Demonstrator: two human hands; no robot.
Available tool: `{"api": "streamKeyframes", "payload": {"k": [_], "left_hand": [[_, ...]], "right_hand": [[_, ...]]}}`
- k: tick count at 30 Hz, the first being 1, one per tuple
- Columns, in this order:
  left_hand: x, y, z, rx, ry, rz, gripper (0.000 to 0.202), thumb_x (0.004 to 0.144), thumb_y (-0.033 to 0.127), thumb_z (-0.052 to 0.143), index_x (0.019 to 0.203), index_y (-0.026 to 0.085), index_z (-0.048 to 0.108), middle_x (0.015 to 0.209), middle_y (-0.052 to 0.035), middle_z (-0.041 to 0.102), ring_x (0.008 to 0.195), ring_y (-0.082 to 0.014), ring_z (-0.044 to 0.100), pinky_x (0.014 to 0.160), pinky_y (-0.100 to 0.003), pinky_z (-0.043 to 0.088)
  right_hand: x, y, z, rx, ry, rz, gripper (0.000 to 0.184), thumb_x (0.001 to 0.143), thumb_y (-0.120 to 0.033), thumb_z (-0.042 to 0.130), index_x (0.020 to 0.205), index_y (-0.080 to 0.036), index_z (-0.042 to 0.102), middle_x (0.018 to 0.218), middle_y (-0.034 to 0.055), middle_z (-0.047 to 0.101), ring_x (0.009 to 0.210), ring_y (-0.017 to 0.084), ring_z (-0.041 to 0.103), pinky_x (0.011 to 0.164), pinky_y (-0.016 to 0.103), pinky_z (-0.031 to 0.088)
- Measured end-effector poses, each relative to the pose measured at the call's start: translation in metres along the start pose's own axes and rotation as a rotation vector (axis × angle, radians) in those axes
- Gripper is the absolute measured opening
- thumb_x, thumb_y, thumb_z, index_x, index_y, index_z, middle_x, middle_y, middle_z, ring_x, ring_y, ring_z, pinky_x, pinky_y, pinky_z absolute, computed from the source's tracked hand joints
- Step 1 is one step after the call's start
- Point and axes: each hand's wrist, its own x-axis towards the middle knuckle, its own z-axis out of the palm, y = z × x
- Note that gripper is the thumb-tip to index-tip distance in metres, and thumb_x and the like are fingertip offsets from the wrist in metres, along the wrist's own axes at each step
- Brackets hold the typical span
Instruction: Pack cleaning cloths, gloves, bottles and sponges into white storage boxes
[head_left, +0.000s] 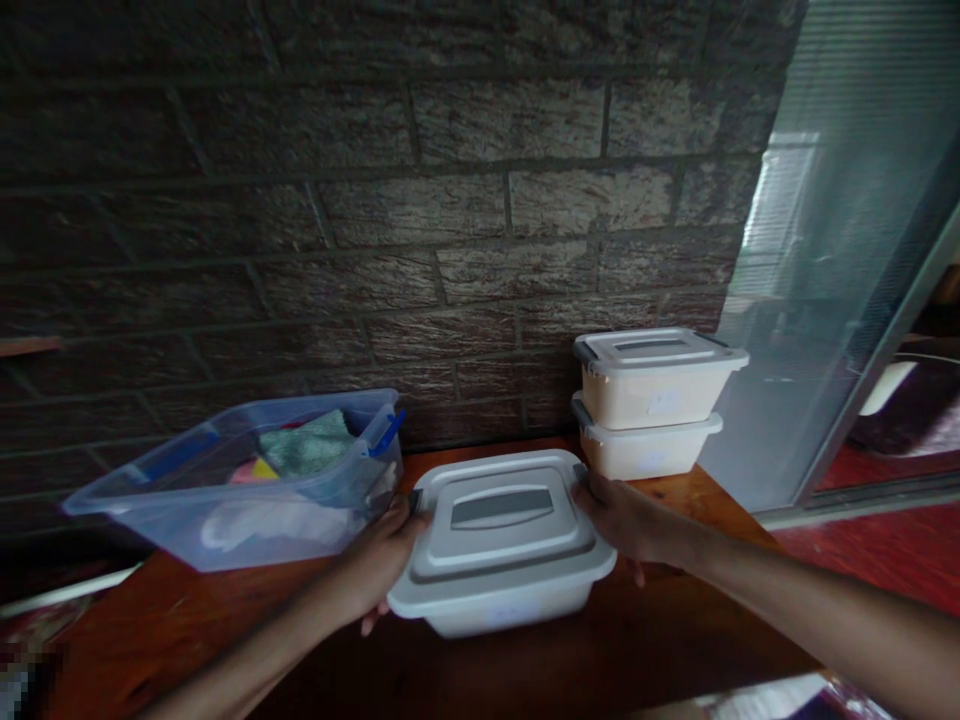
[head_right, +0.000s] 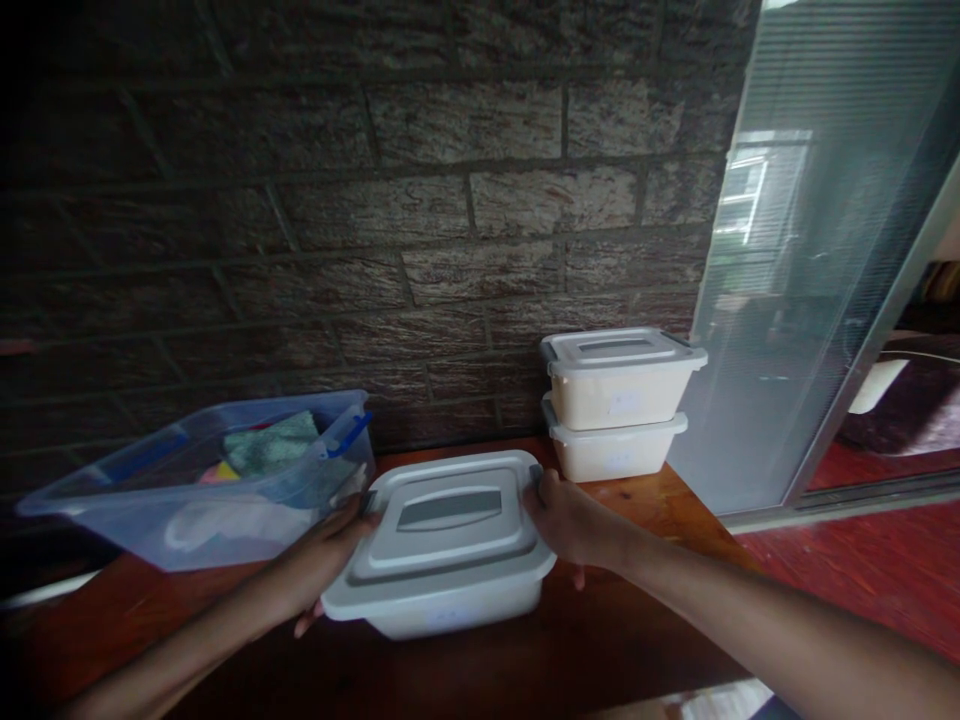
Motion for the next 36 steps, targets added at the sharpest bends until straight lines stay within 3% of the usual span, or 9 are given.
{"api": "streamKeyframes", "payload": {"k": [4,7,9,11,20,25,36], "left_hand": [[0.0,-0.011,-0.002,-0.166,-0.078,-0.055,0.063,0.088,0.074,0.033,0.093,0.016,0.059,0.045,0.0,0.051,0.036,-0.0153,0.048,0.031,-0.022,0.038],[0.0,-0.023,-0.005,-0.344,-0.153,-0.078,0.068,0.085,0.078,0.036,0.079,0.015,0.059,0.048,-0.0024,0.054,0.039,-0.0137,0.049,0.034,-0.021,0.037],[0.001,-0.03,-0.007,-0.449,-0.219,-0.077,0.064,0.084,0.075,0.044,0.08,0.014,0.061,0.05,-0.0016,0.055,0.039,-0.0118,0.046,0.035,-0.021,0.034],[0.001,-0.034,-0.009,-0.516,-0.271,-0.058,0.057,0.085,0.07,0.051,0.084,0.014,0.061,0.05,0.0002,0.054,0.037,-0.0094,0.041,0.036,-0.02,0.03],[0.001,-0.033,-0.017,-0.589,-0.312,-0.127,0.051,0.087,0.066,0.06,0.07,0.018,0.05,0.047,0.0077,0.035,0.044,-0.007,0.025,0.042,-0.02,0.018],[0.002,-0.034,-0.017,-0.576,-0.301,-0.107,0.047,0.089,0.065,0.058,0.078,0.019,0.053,0.051,0.0086,0.035,0.047,-0.0074,0.02,0.045,-0.021,0.017],[-0.001,-0.031,-0.016,-0.584,-0.304,-0.086,0.051,0.088,0.066,0.059,0.072,0.018,0.051,0.049,0.009,0.033,0.047,-0.0071,0.022,0.046,-0.021,0.018]], "right_hand": [[-0.001,0.01,0.006,0.196,0.001,0.005,0.042,0.099,-0.056,0.041,0.123,-0.021,0.046,0.064,-0.0057,0.049,0.034,0.009,0.044,0.025,0.02,0.037],[0.0,0.022,0.008,0.36,-0.048,0.022,0.042,0.101,-0.056,0.028,0.1,-0.02,0.05,0.05,-0.0088,0.037,0.033,0.009,0.032,0.028,0.019,0.032],[0.002,0.029,0.008,0.457,-0.092,0.036,0.042,0.101,-0.053,0.025,0.082,-0.021,0.044,0.048,-0.0084,0.034,0.034,0.008,0.028,0.03,0.019,0.031],[0.003,0.033,0.008,0.536,-0.129,0.036,0.039,0.1,-0.053,0.03,0.077,-0.022,0.04,0.048,-0.008,0.035,0.036,0.008,0.027,0.032,0.019,0.028],[-0.001,0.035,0.006,0.677,-0.166,0.071,0.045,0.091,-0.067,0.055,0.092,-0.023,0.048,0.044,-0.011,0.04,0.035,0.006,0.022,0.034,0.018,0.017],[0.003,0.037,0.004,0.677,-0.167,0.117,0.045,0.09,-0.068,0.058,0.092,-0.023,0.052,0.044,-0.0089,0.043,0.033,0.005,0.024,0.034,0.017,0.014],[0.0,0.035,0.005,0.687,-0.131,0.162,0.045,0.09,-0.068,0.058,0.084,-0.024,0.048,0.041,-0.0099,0.04,0.033,0.005,0.023,0.032,0.015,0.017]]}}
